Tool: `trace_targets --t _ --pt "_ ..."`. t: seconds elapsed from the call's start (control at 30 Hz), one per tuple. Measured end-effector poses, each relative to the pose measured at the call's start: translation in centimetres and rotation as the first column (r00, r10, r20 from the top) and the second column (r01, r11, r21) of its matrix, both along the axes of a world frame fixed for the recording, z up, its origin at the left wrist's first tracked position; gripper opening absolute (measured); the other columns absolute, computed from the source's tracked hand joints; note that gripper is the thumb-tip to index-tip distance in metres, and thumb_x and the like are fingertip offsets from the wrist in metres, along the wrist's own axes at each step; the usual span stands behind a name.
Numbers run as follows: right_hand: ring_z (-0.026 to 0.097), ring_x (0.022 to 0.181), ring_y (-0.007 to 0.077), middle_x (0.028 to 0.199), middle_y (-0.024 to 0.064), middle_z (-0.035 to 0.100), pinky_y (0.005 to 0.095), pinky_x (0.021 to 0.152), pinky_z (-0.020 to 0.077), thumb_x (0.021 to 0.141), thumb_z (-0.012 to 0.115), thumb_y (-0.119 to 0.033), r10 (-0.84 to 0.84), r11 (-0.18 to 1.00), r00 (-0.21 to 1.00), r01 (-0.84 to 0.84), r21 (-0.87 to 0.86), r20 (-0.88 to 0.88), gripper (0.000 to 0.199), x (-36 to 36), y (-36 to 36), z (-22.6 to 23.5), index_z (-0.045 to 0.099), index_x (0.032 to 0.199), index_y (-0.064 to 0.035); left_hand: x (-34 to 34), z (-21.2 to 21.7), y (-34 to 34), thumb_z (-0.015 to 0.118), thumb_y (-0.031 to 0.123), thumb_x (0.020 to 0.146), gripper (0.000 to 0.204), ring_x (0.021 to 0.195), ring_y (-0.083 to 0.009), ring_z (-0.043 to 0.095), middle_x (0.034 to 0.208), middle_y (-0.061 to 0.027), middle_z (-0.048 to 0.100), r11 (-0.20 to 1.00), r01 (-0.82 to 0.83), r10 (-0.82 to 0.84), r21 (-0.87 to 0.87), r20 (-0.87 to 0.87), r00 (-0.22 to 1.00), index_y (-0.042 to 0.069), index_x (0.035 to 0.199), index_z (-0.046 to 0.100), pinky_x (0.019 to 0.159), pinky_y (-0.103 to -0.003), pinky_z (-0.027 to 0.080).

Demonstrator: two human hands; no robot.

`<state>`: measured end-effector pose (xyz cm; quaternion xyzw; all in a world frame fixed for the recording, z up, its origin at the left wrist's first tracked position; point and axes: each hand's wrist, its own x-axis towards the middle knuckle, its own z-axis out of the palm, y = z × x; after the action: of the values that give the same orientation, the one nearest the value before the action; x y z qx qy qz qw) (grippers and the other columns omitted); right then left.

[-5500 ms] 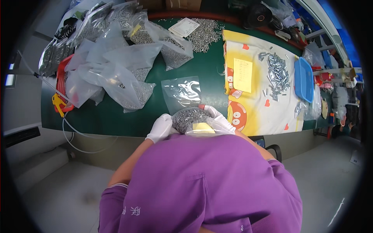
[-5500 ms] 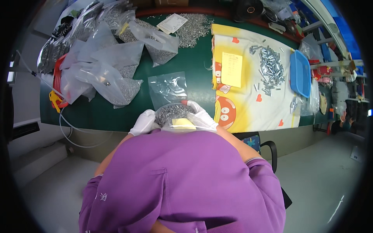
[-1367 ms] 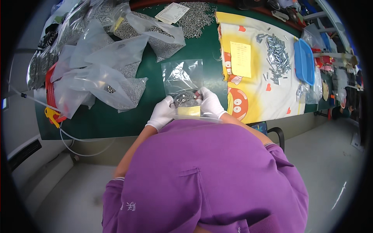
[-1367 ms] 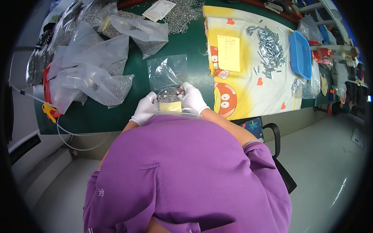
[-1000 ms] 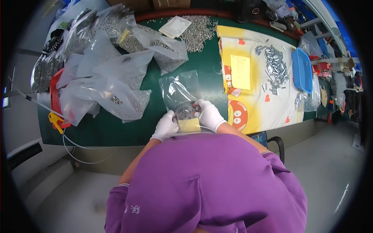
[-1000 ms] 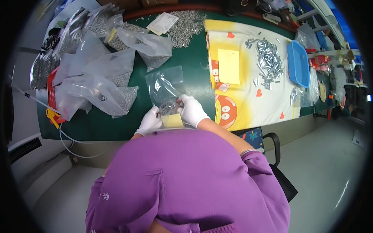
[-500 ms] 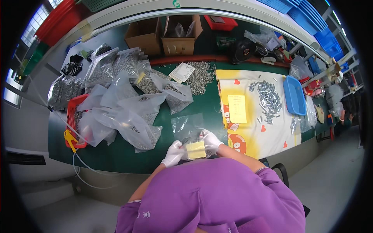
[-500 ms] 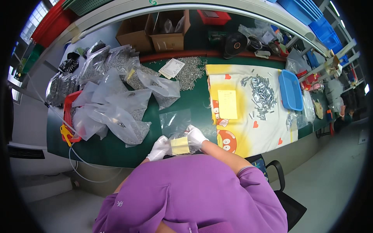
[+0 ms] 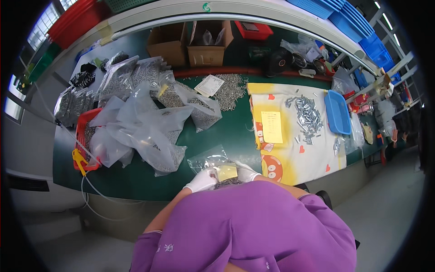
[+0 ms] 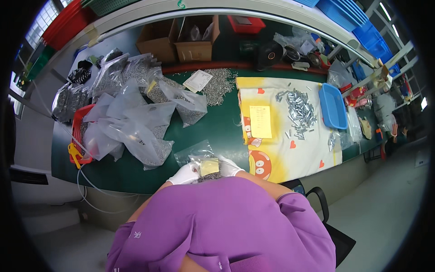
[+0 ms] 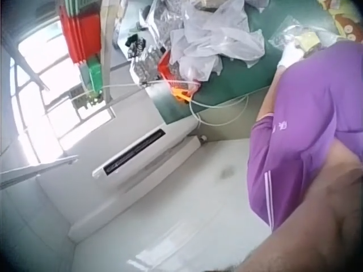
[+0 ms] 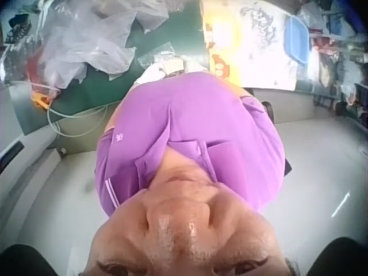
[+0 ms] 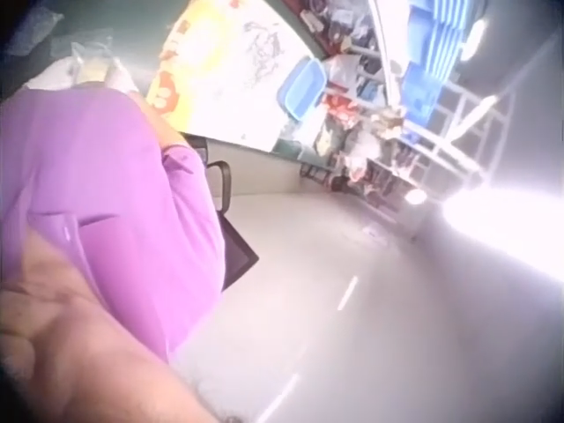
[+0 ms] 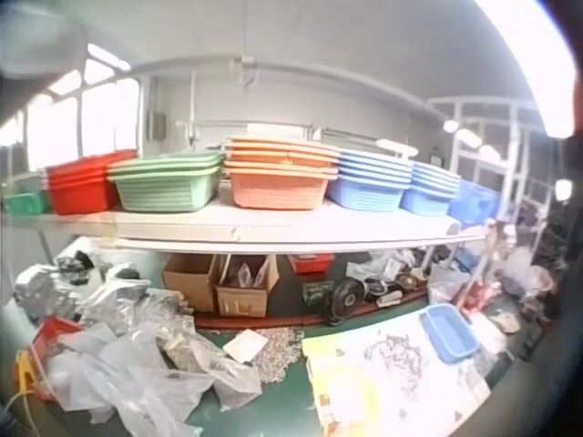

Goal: Sorting small metal components and placing them into plastic bags at a workstation.

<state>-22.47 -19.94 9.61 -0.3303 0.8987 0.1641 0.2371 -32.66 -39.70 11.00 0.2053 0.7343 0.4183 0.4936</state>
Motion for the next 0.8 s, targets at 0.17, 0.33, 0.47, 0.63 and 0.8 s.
trace_targets --t 0.17,0.33,0.47,0.63,0.8 --pt "0.064 0.104 0.0318 0.110 0.0169 0.067 0.0374 0.087 0.0501 0.093 0.051 -0.028 -0.676 0.241 0.510 0.835 -0.495 0.532 0.034 -1.4 -0.7 -1.7 0.061 0.118 -0.0071 0.6 -2.8 -1.8 0.064 0.024 0.081 0.026 0.077 -0.0302 0.064 0.081 -0.0168 0.066 0.999 0.030 -0.035 -0.030 -0.188 0.981 0.001 0.093 0.062 0.071 -0.038 0.049" --pt "0.064 0.099 0.0354 0.106 0.0171 0.067 0.0387 0.081 0.0511 0.088 0.056 -0.022 -0.692 0.277 0.542 0.809 -0.519 0.477 0.029 -0.9 -1.2 -3.8 0.064 0.112 -0.0099 0.9 -2.3 -1.4 0.066 0.031 0.084 0.036 0.082 -0.0286 0.065 0.089 -0.0171 0.068 0.989 -0.074 0.050 -0.129 -0.177 0.983 0.001 0.104 0.064 0.075 -0.034 0.049" --pt "0.064 0.097 0.0372 0.101 0.0202 0.067 0.0414 0.079 0.0512 0.088 0.055 -0.014 -0.707 0.132 0.553 0.716 -0.686 0.441 0.025 0.4 -1.7 -4.2 0.061 0.111 -0.0089 1.8 0.1 -1.0 0.063 0.025 0.086 0.030 0.080 -0.0251 0.065 0.089 -0.0151 0.068 0.988 -0.101 0.122 0.113 -0.194 0.973 -0.001 0.102 0.063 0.076 -0.034 0.049" --pt "0.046 0.071 0.0091 0.074 0.0028 0.049 0.0246 0.067 0.0433 0.085 0.047 0.000 -0.629 -0.364 0.436 0.567 -0.739 0.644 0.010 -1.2 -2.2 6.5 0.053 0.092 -0.0041 2.0 6.2 -1.4 0.051 0.008 0.092 0.007 0.045 -0.0123 0.050 0.058 -0.0018 0.045 0.859 -0.502 0.432 0.099 0.382 0.817 0.010 0.093 0.044 0.040 -0.025 0.037" --pt "0.048 0.061 0.0073 0.072 0.0005 0.051 0.0244 0.057 0.0418 0.086 0.051 -0.002 -0.541 -0.434 0.209 0.760 -0.484 0.815 0.007 -2.9 -0.7 15.6 0.053 0.093 -0.0031 -0.1 11.3 -0.7 0.044 0.003 0.088 0.009 0.041 -0.0160 0.050 0.058 -0.0051 0.046 0.821 -0.562 0.458 0.102 0.471 0.754 0.007 0.095 0.042 0.034 -0.028 0.034"
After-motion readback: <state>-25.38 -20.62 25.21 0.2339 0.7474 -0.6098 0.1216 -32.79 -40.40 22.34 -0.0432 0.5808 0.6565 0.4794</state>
